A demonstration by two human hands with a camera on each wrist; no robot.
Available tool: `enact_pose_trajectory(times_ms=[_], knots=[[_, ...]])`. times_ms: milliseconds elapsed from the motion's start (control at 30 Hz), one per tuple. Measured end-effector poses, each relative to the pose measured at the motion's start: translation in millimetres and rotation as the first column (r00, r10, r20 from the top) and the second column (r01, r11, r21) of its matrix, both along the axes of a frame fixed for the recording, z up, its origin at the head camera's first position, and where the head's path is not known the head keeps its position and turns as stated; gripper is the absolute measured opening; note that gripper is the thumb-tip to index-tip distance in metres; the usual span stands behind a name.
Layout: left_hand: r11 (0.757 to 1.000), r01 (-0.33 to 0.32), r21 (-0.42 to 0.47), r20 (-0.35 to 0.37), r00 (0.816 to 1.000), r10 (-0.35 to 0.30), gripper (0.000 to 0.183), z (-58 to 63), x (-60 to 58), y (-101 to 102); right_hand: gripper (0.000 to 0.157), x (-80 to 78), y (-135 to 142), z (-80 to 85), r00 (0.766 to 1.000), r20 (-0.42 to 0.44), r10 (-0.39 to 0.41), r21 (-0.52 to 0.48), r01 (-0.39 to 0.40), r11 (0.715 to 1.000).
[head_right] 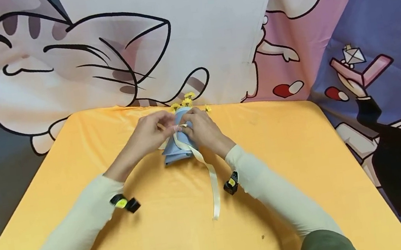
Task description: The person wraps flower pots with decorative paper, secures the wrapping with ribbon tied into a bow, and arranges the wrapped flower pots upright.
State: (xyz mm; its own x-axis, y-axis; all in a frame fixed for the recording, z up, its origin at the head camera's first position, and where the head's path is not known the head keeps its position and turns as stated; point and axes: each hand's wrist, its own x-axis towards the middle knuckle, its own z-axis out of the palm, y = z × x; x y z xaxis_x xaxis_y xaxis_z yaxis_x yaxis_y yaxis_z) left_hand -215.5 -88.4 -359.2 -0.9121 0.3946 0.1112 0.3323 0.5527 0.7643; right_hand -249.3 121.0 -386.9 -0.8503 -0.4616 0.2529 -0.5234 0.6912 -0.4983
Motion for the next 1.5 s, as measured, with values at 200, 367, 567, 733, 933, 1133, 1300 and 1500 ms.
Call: enact_pose_trajectory(times_ms=[200, 367, 567, 733, 933, 1133, 1300, 1500], knots=[[0.994, -0.019, 0.108, 0.016, 1.000, 0.017, 0.042, -31.8, -32.8, -1, 0.016, -7.9, 0, 12.3, 0.998, 0.051, 0.032, 0.029, -0.033, 0.999], [0.993, -0.040, 0.113, 0.048, 0.998, 0.034, 0.042, -30.6, -36.5, 0, 0.016, -14.2, -3, 26.5, 0.996, 0.078, 0.052, 0.063, -0.057, 0.996], [0.992, -0.082, 0.095, 0.118, 0.990, 0.071, 0.039, -30.0, -37.6, -2, 0.015, -16.4, -11, 32.8, 0.990, 0.137, 0.020, 0.057, -0.028, 0.998], [0.990, -0.106, 0.088, 0.049, 0.994, 0.102, 0.019, -34.4, -36.9, -1, 0.016, -14.7, -15, 36.2, 0.984, 0.180, -0.015, 0.037, 0.008, 0.999], [0.991, -0.116, 0.067, -0.067, 0.991, 0.120, 0.008, -39.6, -37.7, -1, 0.019, -10.8, -18, 36.4, 0.988, 0.156, 0.013, 0.011, -0.015, 1.000], [0.978, -0.190, 0.082, -0.089, 0.976, 0.198, 0.004, -42.1, -34.0, 2, 0.031, -2.4, -11, 32.1, 0.972, 0.231, -0.044, 0.000, 0.046, 0.999], [0.975, -0.200, 0.097, -0.077, 0.975, 0.207, 0.005, -44.6, -32.0, 8, 0.052, 14.9, 18, 25.7, 0.923, 0.368, -0.111, -0.029, 0.131, 0.991], [0.968, -0.227, 0.103, -0.080, 0.969, 0.236, 0.007, -47.4, -30.2, 10, 0.021, 27.1, 52, 11.1, 0.881, 0.473, 0.014, -0.048, 0.010, 0.999]])
